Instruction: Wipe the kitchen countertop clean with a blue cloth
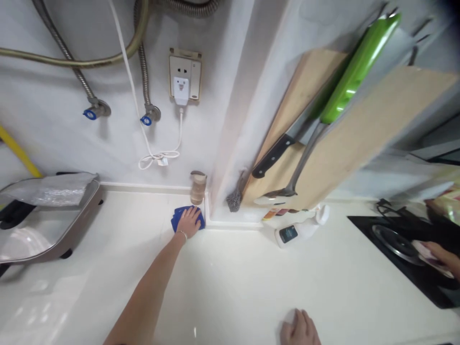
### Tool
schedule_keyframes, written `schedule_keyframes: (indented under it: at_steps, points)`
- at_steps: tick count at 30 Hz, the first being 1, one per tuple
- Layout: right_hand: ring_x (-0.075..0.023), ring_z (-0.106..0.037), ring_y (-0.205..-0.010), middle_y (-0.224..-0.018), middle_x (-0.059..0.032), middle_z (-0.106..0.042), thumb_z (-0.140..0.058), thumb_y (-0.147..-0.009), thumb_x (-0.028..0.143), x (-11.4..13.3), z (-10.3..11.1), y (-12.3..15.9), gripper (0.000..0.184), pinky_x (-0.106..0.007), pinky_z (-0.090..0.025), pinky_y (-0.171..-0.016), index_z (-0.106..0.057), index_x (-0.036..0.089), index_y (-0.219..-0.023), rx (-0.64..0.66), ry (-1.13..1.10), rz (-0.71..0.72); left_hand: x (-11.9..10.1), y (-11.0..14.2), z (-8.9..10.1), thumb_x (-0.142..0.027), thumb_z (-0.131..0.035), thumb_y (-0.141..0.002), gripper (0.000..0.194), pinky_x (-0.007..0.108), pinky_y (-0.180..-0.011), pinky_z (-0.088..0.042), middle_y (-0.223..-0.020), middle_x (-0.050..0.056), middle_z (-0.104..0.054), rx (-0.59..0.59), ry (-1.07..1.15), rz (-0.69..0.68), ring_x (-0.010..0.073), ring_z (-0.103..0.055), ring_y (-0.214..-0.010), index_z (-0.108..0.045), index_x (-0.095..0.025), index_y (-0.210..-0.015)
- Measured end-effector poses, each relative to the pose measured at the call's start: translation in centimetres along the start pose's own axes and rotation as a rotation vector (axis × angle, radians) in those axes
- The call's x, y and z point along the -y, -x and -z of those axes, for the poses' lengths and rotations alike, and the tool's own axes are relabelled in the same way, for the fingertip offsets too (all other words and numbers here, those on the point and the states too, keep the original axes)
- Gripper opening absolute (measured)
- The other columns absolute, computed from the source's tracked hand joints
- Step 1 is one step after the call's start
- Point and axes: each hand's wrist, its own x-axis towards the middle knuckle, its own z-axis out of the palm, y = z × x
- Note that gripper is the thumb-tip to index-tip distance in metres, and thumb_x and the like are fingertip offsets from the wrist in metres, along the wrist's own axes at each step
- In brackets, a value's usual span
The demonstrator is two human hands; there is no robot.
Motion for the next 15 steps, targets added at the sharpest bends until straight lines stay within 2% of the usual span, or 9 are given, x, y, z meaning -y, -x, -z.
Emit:
schedule_keyframes:
  at_steps: [3, 8, 11, 15]
  points:
    - [-0.0380, -0.053, -0.126, -0.138, -0.0172, -0.056, -0.038, -0.086, 0.039, -0.1, -0.2, 0.1, 0.060, -0.059, -0.046, -0.098, -0.047, 0.023, -0.143, 0.017, 0.019, 0.021, -1.1, 3.2, 0.1, -0.031, -0.038, -0.096, 0.056, 0.054, -0.123, -0.022, -0.158, 0.014, -0.038, -0.018, -0.044, 0.040, 0.0309, -0.032, -0.148, -0.045, -0.012, -0.149]
    - [-0.0351, -0.045, -0.133, -0.140, -0.0192, -0.054, -0.031, -0.090, 0.035, -0.3, -1.1, 0.3, 0.055, -0.055, -0.040, -0.105, -0.051, 0.013, -0.136, 0.021, 0.092, 0.069, -4.4, 10.2, -0.6, -0.031, -0.037, -0.098, 0.055, 0.052, -0.122, -0.025, -0.158, 0.011, -0.039, -0.065, -0.095, -0.064, 0.0300, -0.032, -0.148, -0.044, -0.014, -0.150]
    - [-0.0335, -0.043, -0.134, -0.140, -0.0196, -0.054, -0.032, -0.091, 0.032, 0.0, -1.0, 0.2, 0.053, -0.052, -0.037, -0.107, -0.051, 0.010, -0.135, 0.015, 0.120, 0.066, -8.6, 13.9, -1.7, -0.029, -0.038, -0.096, 0.056, 0.053, -0.122, -0.026, -0.159, 0.012, -0.037, -0.062, -0.075, -0.129, 0.0305, -0.029, -0.149, -0.043, -0.014, -0.150]
    - [-0.0325, -0.042, -0.135, -0.142, -0.0195, -0.052, -0.035, -0.091, 0.029, 0.5, -0.4, 0.0, 0.051, -0.051, -0.035, -0.109, -0.052, 0.009, -0.134, 0.033, 0.138, 0.041, -16.4, 17.5, -3.2, -0.032, -0.043, -0.095, 0.059, 0.055, -0.123, -0.022, -0.162, 0.014, -0.030, 0.020, 0.031, -0.188, 0.0315, -0.022, -0.152, -0.040, -0.013, -0.151]
